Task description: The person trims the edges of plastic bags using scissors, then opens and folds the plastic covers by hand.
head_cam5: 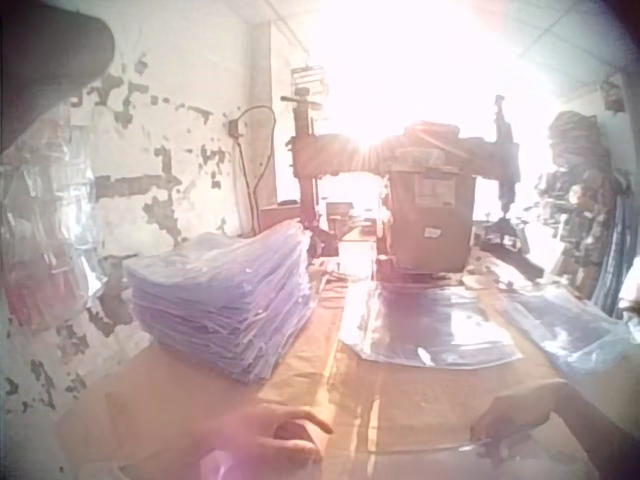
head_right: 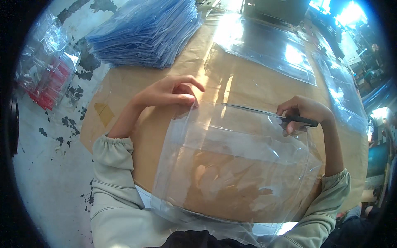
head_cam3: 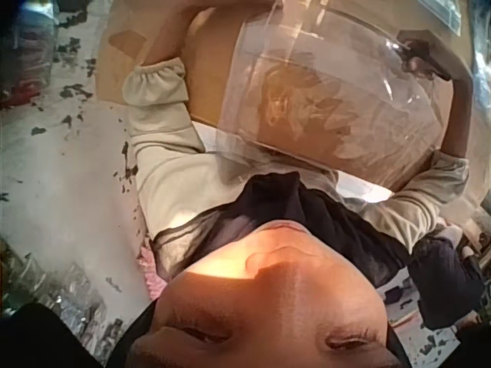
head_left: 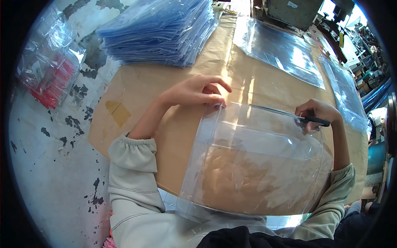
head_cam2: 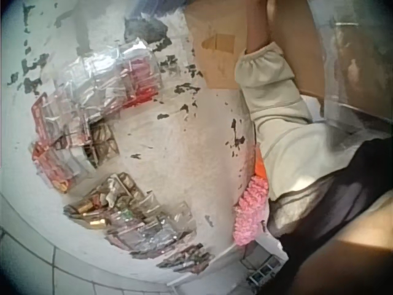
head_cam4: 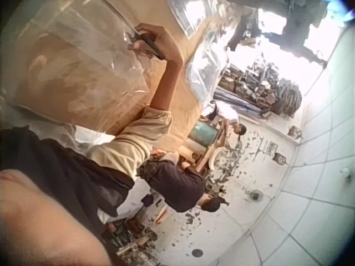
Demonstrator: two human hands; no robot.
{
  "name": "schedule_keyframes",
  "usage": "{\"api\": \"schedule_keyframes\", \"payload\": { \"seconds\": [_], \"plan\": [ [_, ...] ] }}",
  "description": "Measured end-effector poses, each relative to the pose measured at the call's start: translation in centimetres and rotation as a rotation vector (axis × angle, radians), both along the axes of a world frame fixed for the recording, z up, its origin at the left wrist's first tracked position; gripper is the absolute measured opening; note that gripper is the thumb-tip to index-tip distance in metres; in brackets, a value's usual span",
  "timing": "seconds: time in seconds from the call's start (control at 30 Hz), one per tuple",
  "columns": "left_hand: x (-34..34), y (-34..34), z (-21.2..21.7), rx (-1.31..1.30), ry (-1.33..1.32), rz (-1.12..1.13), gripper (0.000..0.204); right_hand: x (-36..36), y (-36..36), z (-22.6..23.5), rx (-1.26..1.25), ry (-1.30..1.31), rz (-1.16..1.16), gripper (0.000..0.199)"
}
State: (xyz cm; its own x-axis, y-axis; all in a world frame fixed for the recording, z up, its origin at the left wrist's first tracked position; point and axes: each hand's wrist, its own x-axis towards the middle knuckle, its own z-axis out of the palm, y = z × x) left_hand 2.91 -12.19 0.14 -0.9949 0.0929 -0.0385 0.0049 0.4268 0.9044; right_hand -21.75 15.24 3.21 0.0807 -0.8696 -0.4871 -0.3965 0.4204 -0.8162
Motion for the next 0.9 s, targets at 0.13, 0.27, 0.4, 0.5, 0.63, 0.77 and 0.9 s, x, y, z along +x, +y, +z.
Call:
{"api": "schedule_keyframes", "payload": {
  "seconds": [0.13, 0.27, 0.4, 0.5, 0.63, 0.77, 0.9],
  "plan": [
    [0.8, 1.1, -0.8, 0.058, 0.025, 0.056, 0.027, 0.3, 0.1, 0.4, 0.022, 0.044, -0.021, 0.052],
    [0.9, 4.1, 0.3, -0.259, 0.088, 0.162, 0.017, 0.5, 0.2, 0.0, -0.026, 0.111, -0.007, 0.053],
    [0.7, 6.3, -0.5, -0.173, 0.045, 0.294, 0.013, 1.3, -0.4, -0.2, -0.089, 0.203, 0.092, 0.054],
    [0.9, 6.3, -0.3, -0.036, 0.031, 0.324, 0.012, 1.3, -1.0, -0.7, -0.138, 0.165, 0.119, 0.056],
    [1.1, 6.1, 0.3, 0.052, -0.049, 0.328, 0.012, 0.8, -1.1, -0.4, -0.093, -0.016, 0.097, 0.056],
    [0.8, 6.0, 0.4, 0.162, -0.122, 0.320, 0.013, 0.2, -1.2, -0.6, -0.056, -0.090, 0.121, 0.053],
    [1.1, 6.2, 0.3, 0.294, -0.139, 0.360, 0.014, 0.0, -1.7, -0.6, -0.092, -0.082, 0.190, 0.052]
  ]
}}
